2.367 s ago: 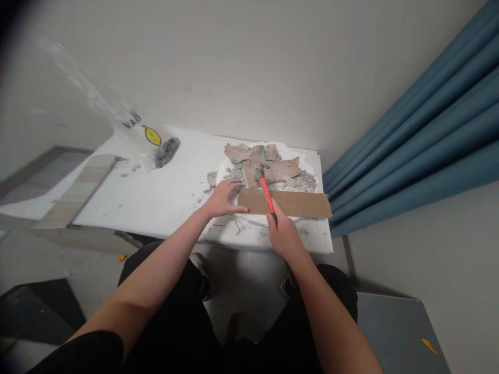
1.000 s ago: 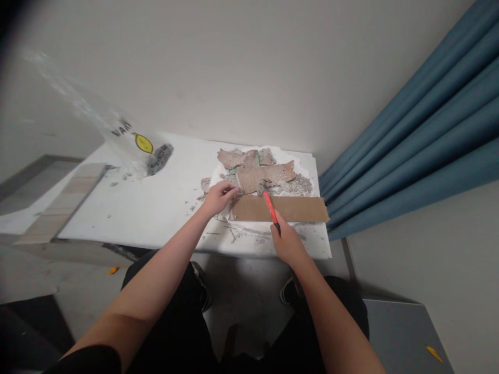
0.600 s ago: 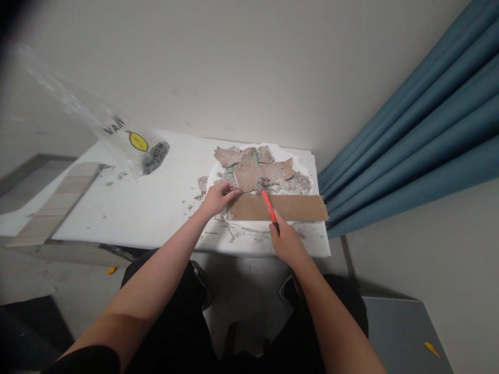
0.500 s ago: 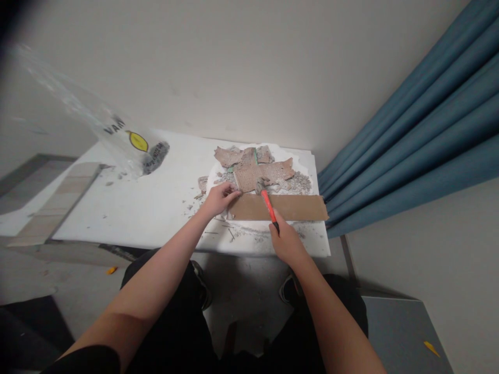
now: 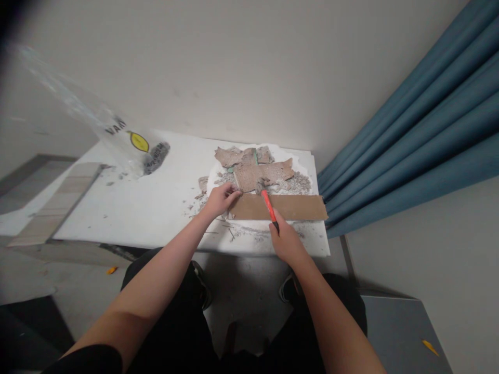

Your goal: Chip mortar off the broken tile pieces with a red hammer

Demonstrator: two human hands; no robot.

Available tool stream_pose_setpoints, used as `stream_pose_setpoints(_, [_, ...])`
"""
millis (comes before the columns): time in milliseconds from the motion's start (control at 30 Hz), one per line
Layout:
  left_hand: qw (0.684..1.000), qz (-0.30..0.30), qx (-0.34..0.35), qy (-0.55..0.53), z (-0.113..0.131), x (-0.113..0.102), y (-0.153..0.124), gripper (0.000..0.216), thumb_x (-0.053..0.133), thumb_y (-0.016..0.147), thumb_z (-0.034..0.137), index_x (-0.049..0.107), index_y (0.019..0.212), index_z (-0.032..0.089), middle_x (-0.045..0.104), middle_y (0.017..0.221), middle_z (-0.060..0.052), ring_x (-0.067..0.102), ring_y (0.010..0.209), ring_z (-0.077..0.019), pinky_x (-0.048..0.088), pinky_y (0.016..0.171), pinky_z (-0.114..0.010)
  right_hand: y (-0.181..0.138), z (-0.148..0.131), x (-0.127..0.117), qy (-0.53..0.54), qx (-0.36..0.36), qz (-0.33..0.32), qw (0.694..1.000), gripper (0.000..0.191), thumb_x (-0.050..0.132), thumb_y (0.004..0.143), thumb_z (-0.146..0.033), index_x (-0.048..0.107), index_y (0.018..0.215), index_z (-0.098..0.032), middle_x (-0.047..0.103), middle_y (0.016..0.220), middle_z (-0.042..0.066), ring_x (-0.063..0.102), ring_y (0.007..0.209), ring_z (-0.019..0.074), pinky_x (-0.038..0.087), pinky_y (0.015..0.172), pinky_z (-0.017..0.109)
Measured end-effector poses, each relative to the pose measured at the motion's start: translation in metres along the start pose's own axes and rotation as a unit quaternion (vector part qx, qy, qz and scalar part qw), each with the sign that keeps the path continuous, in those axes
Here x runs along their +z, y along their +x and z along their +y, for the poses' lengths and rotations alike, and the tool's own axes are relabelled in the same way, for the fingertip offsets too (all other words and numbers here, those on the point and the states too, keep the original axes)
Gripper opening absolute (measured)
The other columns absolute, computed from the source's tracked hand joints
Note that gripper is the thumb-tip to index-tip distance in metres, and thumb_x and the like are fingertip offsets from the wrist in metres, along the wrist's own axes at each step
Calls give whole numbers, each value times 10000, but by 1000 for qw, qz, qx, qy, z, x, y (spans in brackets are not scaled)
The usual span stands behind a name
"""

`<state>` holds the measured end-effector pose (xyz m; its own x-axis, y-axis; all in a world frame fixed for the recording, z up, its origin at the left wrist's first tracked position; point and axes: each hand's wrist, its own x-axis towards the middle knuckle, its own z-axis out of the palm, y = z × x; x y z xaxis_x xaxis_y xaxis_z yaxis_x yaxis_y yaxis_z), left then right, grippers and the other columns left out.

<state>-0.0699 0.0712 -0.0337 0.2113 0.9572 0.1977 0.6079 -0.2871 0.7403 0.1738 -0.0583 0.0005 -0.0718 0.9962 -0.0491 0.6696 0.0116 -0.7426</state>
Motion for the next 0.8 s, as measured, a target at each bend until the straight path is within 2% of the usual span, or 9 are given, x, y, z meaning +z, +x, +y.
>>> stream_pose_setpoints(300, [1000,-1,8,13,0,0,-1,189,566,890,388,635,887,212,723,861,-53,664,829,-228,515,795,-352,0,0,0,-6,4,-4,1000,583,447,976,-297,428,1555,-229,602,1429,111,516,1367,295,411,1129,519])
stream_pose_setpoints(633, [999,8,35,40,-7,4,0,169,587,908,361,626,868,202,715,838,-44,659,805,-205,501,749,-308,0,-3,0,3,1,1,1000,594,447,970,-296,428,1556,-203,589,1443,123,519,1362,307,400,1135,519])
stream_pose_setpoints(733, [998,26,53,26,-8,8,-3,179,598,915,322,633,1046,205,731,904,-35,668,807,-181,504,763,-289,-3,-11,-4,10,-7,7,1000,590,446,976,-302,426,1558,-213,561,1475,111,504,1376,302,399,1138,510])
stream_pose_setpoints(800, [997,43,58,11,-8,11,-5,320,609,917,294,573,1223,209,738,930,-24,669,791,-161,505,769,-275,-7,-20,-8,23,-20,10,999,594,441,985,-313,404,1570,-218,557,1481,102,519,1363,299,412,1128,498])
